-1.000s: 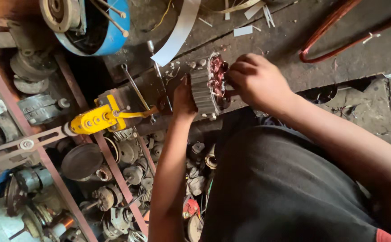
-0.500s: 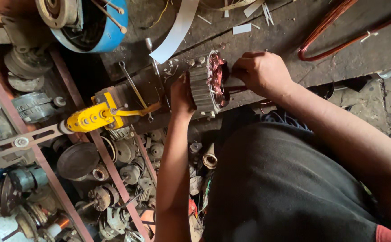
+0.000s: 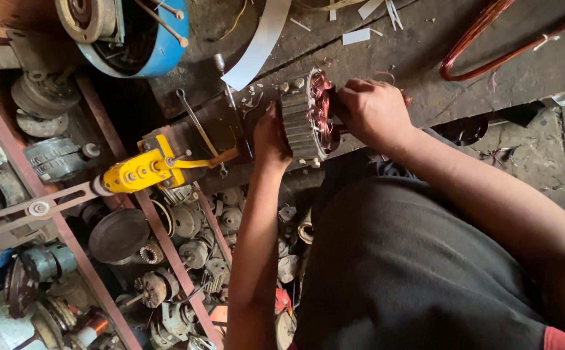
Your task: The person winds copper wire around a motor stator core, carefully arranging the coils into the slots. They use a pair of scissors to cut a strip of white insulating material and place it into the stator to separate the windings. The person continues to wind and adjust the copper wire throughout the clip.
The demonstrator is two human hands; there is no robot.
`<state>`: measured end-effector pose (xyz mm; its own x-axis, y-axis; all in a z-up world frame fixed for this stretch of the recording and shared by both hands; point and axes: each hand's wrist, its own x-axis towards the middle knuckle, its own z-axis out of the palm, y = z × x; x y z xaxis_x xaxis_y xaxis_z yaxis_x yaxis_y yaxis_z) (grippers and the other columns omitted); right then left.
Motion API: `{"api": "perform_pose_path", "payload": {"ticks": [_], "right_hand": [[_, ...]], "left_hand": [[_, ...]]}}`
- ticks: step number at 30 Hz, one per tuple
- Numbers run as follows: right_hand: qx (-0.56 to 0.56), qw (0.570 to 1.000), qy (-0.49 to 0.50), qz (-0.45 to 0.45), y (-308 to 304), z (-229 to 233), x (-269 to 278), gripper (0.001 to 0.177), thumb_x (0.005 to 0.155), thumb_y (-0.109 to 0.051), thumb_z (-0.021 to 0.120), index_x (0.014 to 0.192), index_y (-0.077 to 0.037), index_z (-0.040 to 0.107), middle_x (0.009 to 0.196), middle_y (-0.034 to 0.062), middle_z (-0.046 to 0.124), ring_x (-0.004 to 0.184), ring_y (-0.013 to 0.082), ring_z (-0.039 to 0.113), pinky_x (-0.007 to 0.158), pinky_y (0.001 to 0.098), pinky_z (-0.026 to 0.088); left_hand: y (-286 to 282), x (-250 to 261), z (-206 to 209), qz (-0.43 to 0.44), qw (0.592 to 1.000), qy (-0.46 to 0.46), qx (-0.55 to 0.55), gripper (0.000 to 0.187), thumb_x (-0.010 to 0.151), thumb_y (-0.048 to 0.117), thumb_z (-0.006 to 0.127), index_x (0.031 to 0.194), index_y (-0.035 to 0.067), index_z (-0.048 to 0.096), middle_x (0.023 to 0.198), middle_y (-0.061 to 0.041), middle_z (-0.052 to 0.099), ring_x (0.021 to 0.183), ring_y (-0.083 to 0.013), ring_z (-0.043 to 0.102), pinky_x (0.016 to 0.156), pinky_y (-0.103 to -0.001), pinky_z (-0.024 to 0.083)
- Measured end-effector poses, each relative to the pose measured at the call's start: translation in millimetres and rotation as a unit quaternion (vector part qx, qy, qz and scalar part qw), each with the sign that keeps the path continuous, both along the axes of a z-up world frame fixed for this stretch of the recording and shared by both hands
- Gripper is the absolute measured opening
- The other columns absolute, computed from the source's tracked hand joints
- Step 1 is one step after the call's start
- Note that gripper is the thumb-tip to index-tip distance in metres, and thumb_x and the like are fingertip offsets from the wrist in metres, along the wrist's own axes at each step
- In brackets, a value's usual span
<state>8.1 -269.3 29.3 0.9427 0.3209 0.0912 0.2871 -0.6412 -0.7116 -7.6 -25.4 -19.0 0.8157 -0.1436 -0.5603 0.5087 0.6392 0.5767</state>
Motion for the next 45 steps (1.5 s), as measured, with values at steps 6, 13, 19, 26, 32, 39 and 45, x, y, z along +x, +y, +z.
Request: {"api": "perform_pose_path", "payload": {"ticks": [6, 13, 19, 26, 32, 39, 45], "right_hand": [[-0.016, 0.995, -0.089, 0.041, 6, -9, 2, 0.019, 0.085, -0.018, 0.074, 0.102, -0.009, 0.073, 0.104, 0.0084, 0.069, 0.097, 0.0279, 0.07, 0.082, 0.0407, 0.056], [0.031, 0.988, -0.116, 0.093, -9, -11, 7, 0.023, 0.081, -0.018, 0.076, 0.103, -0.012, 0.074, 0.112, 0.0063, 0.07, 0.104, 0.03, 0.068, 0.096, 0.043, 0.053], [0.058, 0.987, -0.104, 0.108, -10, -18, 11, 0.024, 0.081, -0.013, 0.074, 0.104, -0.009, 0.076, 0.112, 0.0088, 0.069, 0.101, 0.0303, 0.066, 0.092, 0.0422, 0.052], [0.018, 0.992, -0.062, 0.106, -26, -16, 17, 0.019, 0.08, -0.007, 0.069, 0.096, -0.01, 0.076, 0.097, 0.0081, 0.065, 0.095, 0.03, 0.066, 0.088, 0.0412, 0.053], [-0.001, 0.976, -0.131, 0.174, -27, -4, 21, 0.034, 0.082, -0.025, 0.072, 0.112, -0.013, 0.079, 0.1, 0.0089, 0.067, 0.093, 0.0287, 0.067, 0.088, 0.0414, 0.052], [-0.003, 0.99, 0.018, 0.139, -13, -1, 28, 0.016, 0.086, -0.028, 0.073, 0.094, -0.015, 0.075, 0.099, 0.0075, 0.07, 0.088, 0.0316, 0.07, 0.073, 0.0448, 0.057], [-0.03, 0.994, 0.069, 0.075, 3, -1, 36, 0.013, 0.083, -0.024, 0.072, 0.091, -0.013, 0.074, 0.098, 0.0073, 0.069, 0.083, 0.0339, 0.07, 0.071, 0.0458, 0.057]], "left_hand": [[-7, 0, 2, 0.026, 1.0, 0.015, -0.005, 0.031, 0.11, 0.025, 0.042, 0.117, 0.003, 0.061, 0.1, -0.012, 0.068, 0.084, -0.0226, 0.069, 0.075, -0.039, 0.059], [-2, -8, -4, 0.098, 0.989, 0.056, 0.092, 0.033, 0.107, 0.02, 0.047, 0.124, -0.003, 0.063, 0.105, -0.013, 0.069, 0.088, -0.0225, 0.069, 0.079, -0.038, 0.058], [19, -29, 3, 0.144, 0.979, 0.007, 0.146, 0.032, 0.107, 0.023, 0.049, 0.123, -0.002, 0.063, 0.107, -0.013, 0.069, 0.092, -0.0239, 0.069, 0.082, -0.038, 0.058], [-5, -21, 4, 0.113, 0.993, 0.022, -0.034, 0.032, 0.105, 0.026, 0.051, 0.12, 0.001, 0.064, 0.108, -0.013, 0.069, 0.094, -0.0261, 0.071, 0.083, -0.04, 0.059], [-9, -25, 33, -0.16, 0.666, -0.322, 0.654, 0.04, 0.098, 0.033, 0.065, 0.12, 0.0, 0.064, 0.106, -0.013, 0.075, 0.093, -0.0253, 0.077, 0.081, -0.039, 0.062], [-3, -15, 10, 0.061, 0.996, -0.04, 0.046, 0.031, 0.111, 0.016, 0.04, 0.123, -0.003, 0.062, 0.109, -0.015, 0.068, 0.092, -0.0229, 0.07, 0.083, -0.037, 0.061], [-8, -36, -2, 0.053, 0.989, -0.136, -0.037, 0.031, 0.118, 0.02, 0.039, 0.121, -0.004, 0.058, 0.105, -0.013, 0.065, 0.091, -0.0221, 0.069, 0.081, -0.037, 0.06]]}}
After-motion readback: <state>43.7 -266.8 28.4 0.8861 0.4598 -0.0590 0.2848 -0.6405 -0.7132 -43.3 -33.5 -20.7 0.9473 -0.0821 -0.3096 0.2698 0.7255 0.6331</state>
